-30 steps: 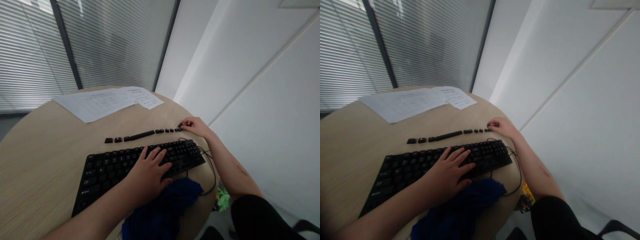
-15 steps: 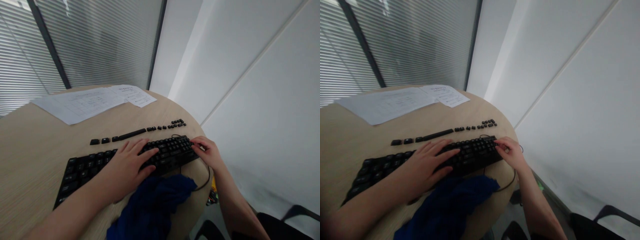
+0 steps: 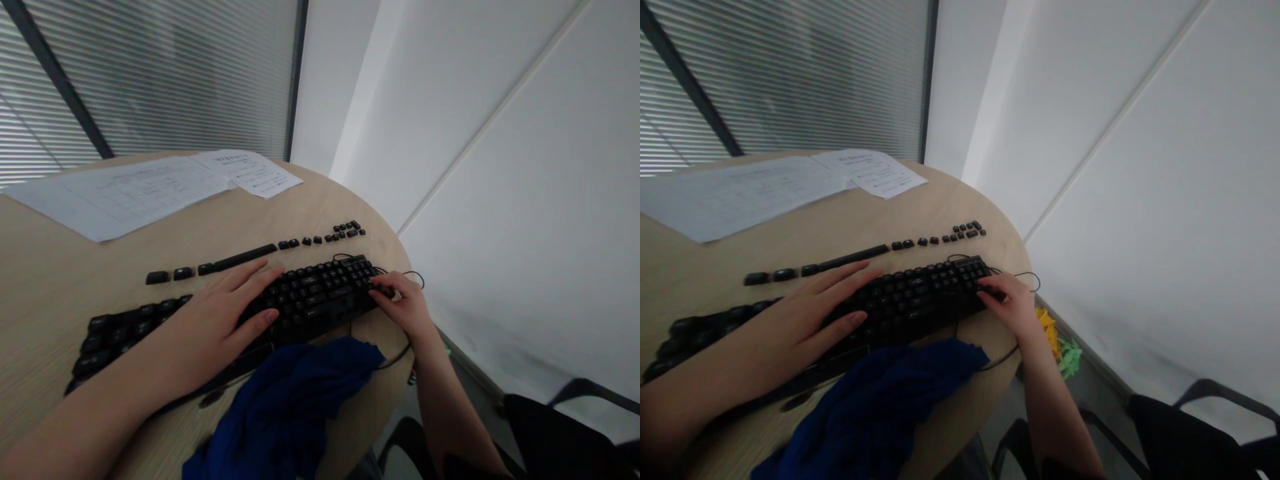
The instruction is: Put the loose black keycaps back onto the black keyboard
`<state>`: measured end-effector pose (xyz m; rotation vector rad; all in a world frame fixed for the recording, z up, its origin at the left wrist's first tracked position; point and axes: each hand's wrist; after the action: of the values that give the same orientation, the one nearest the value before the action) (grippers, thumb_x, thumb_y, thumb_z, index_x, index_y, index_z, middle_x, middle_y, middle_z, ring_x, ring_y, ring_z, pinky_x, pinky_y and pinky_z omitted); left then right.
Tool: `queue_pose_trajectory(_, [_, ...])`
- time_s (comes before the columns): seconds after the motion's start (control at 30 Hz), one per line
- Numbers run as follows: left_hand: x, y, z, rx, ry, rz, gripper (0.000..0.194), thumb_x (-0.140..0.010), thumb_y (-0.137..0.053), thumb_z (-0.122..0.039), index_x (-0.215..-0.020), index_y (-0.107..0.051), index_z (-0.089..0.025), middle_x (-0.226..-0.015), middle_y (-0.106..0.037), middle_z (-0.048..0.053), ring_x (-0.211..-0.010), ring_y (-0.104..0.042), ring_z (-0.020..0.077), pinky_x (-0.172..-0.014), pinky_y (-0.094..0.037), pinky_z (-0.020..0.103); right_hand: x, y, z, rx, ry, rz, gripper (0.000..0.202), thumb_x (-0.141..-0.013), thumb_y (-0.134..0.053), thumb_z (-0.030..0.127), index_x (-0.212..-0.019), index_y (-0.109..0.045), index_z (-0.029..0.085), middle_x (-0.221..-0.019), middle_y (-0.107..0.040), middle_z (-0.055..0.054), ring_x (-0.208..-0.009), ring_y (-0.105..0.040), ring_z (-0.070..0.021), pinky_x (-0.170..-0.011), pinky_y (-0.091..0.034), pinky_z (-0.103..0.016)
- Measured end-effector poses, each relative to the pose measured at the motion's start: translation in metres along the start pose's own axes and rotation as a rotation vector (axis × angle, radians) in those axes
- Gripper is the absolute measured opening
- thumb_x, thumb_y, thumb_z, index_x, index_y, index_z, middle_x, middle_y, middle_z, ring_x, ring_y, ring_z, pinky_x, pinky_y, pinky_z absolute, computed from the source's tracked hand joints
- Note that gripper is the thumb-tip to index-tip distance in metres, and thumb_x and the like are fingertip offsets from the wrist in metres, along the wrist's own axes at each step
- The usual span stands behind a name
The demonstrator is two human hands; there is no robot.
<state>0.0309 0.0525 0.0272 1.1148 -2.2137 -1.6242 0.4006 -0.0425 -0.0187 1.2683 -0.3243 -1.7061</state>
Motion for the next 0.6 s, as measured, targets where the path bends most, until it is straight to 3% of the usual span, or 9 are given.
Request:
queue_pose_trajectory(0.23, [-0.0021,0.0037,-0.0010,0.018,0.051,0.060,0.069,-0.098,-0.033,-0.068,-0.155,-0.042,-0.029,-0.161,-0.043,0.007,-0.144,-0.046,0.0333,-0.121,-0.037,0.055,-0.0047,0.0013,0.0080,-0.025,0.148,0.074,0.010,-0.092,-0.070,0.026,-0.099,-0.076,0.023,-0.095,-0.074,-0.003,-0.089,-0.068,-0.0149,-0.083,-0.056,-0.032])
queue_pose_trajectory(0.6, [-0.0023,0.0028,-0.0010,0.002,0.031,0.078,0.065,-0.099,-0.036,-0.063,-0.153,-0.046,-0.029,-0.158,-0.047,0.009,-0.142,-0.048,0.0337,-0.119,-0.040,0.055,-0.0008,-0.0008,0.0010,-0.057,0.046,0.130,0.016,-0.093,-0.068,0.031,-0.103,-0.078,0.024,-0.102,-0.073,-0.006,-0.095,-0.068,-0.0164,-0.085,-0.059,-0.033])
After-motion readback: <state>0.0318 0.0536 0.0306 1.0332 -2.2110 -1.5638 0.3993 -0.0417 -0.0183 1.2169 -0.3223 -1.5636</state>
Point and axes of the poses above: each hand's wrist, its own x-axis away from the middle knuckle, its own y-axis out of the back of the hand, z = x × y
